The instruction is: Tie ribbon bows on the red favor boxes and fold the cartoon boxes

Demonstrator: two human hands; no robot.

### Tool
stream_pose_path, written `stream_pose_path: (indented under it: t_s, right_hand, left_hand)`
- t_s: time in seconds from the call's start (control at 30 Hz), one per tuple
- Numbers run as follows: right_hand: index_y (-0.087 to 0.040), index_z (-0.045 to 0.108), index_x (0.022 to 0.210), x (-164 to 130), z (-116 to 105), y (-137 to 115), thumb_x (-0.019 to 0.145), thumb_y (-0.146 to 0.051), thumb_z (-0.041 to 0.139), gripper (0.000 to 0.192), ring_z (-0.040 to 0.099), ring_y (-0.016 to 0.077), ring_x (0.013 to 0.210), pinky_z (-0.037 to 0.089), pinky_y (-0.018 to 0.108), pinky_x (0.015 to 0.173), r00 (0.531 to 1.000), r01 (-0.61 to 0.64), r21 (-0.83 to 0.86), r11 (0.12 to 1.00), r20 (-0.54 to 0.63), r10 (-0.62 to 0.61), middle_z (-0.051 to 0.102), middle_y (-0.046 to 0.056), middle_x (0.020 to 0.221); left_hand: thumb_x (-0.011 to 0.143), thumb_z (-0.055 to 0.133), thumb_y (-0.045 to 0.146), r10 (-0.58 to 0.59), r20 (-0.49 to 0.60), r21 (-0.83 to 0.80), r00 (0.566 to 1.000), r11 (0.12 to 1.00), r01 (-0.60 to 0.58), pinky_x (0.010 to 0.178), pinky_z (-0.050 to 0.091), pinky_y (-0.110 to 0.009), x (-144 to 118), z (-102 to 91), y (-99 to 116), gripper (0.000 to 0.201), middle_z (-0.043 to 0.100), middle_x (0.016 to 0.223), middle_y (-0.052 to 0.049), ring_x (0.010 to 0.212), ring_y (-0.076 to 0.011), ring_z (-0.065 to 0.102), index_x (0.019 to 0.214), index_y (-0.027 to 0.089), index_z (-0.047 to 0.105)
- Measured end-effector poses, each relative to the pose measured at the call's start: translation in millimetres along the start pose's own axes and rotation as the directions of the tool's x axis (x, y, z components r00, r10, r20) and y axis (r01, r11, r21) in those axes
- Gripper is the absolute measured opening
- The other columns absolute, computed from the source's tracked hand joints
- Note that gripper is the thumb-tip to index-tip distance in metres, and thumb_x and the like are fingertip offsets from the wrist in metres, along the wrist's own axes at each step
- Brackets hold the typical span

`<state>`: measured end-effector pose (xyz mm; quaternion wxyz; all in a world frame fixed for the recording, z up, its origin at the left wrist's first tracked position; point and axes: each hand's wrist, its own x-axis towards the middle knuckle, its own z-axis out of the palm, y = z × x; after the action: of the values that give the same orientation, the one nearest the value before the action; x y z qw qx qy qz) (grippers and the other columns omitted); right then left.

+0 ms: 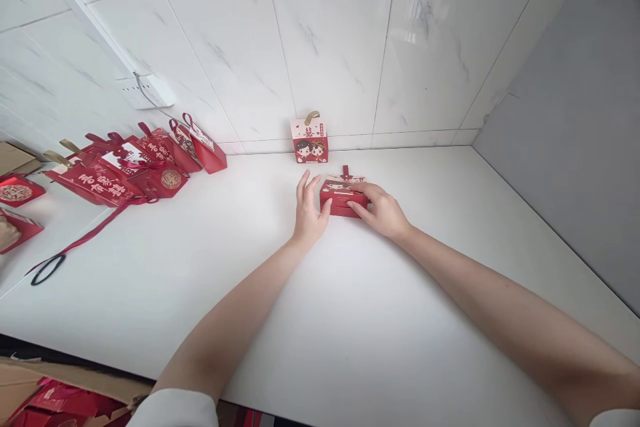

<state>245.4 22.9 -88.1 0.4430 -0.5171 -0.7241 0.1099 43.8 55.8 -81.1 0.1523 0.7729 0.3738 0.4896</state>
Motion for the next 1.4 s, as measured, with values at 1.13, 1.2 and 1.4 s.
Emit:
stream_pose_path:
  t_s: [1.13, 1.2, 1.4]
  right_hand:
    - [-0.028, 0.018, 0.151, 3.6, 6.7, 26.2, 0.088, -0.029, 0.049, 0.071, 0.066, 0.0288, 0.107, 0.051, 0.05, 0.092, 0.973, -0.215, 0.116, 0.97, 0.11, 0.202, 0.067, 0.005, 0.124]
    - [-0.025, 0.03, 0.145, 4.7, 7.5, 26.7, 0.086, -0.032, 0.053, 0.064, 0.065, 0.0277, 0.108, 0.05, 0.049, 0.094, 0.964, -0.259, 0.159, 0.953, 0.11, 0.244, 0.066, 0.007, 0.124]
    - [-0.022, 0.061, 0.105, 8.2, 5.2, 25.6, 0.085, -0.039, 0.054, 0.027, 0.066, 0.0227, 0.099, 0.051, 0.039, 0.088, 0.952, -0.306, 0.198, 0.931, 0.089, 0.294, 0.071, 0.006, 0.11]
  left_hand:
    - [0.08, 0.063, 0.031, -0.415, 0.159, 0.023, 0.896, 0.908, 0.417, 0.074, 0.05, -0.027, 7.7, -0.3, -28.9, 0.014, 0.065, 0.083, -0.002, 0.075, -0.0129, 0.06, 0.085, 0.018, 0.06]
    - [0.079, 0.063, 0.033, -0.415, 0.157, 0.028, 0.896, 0.909, 0.416, 0.072, 0.049, -0.027, 8.6, -0.1, -27.8, 0.016, 0.063, 0.079, -0.001, 0.072, -0.0125, 0.058, 0.083, 0.019, 0.057]
    - [0.075, 0.067, 0.037, -0.407, 0.182, 0.064, 0.895, 0.913, 0.402, 0.062, 0.044, -0.025, 9.8, 3.2, -28.1, 0.022, 0.061, 0.072, 0.002, 0.062, -0.0114, 0.053, 0.081, 0.02, 0.054]
